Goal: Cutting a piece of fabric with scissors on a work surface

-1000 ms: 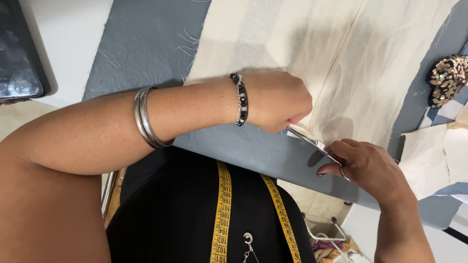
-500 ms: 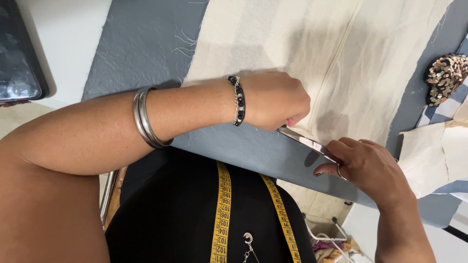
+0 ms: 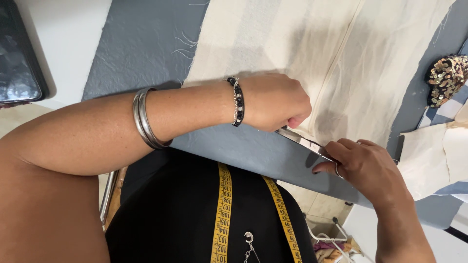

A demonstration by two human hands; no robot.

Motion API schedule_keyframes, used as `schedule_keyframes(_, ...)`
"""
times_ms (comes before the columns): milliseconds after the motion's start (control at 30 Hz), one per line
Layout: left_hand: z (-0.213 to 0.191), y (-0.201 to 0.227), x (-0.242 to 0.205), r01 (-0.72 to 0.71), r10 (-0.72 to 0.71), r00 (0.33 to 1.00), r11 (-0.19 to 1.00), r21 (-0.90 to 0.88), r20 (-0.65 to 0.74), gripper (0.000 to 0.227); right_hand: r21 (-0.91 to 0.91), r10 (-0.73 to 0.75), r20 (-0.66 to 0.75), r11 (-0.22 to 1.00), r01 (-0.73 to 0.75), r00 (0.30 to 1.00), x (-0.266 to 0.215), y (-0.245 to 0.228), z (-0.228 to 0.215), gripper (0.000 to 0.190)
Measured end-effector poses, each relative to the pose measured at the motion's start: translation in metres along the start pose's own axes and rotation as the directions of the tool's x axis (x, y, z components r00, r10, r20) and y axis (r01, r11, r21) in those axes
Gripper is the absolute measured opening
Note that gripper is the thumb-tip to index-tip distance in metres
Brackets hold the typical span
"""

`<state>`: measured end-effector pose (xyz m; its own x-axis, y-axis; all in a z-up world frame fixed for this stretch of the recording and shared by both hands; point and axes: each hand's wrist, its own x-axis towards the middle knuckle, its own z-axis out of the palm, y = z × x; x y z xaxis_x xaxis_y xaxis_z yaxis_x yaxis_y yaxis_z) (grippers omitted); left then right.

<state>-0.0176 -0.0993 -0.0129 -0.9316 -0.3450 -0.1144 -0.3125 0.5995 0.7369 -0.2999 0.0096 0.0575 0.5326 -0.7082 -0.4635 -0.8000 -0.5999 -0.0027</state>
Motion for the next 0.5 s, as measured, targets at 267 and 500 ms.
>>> schedule_keyframes(267,-0.011,0.006,-0.008,0.055,-0.055,0.998,0.998,-0.036,0.011,0.027,0.025,0.041,0.053,0.999,-0.042,0.998,-0.001,0.005,0.001,0.049)
schedule_keyframes(500,-0.016,0.011,-0.012,0.07,-0.069,0.997,0.996,-0.059,0.021,0.028,0.085,0.07,0.096,0.993,-0.078,0.993,0.001,0.002,-0.004,0.052)
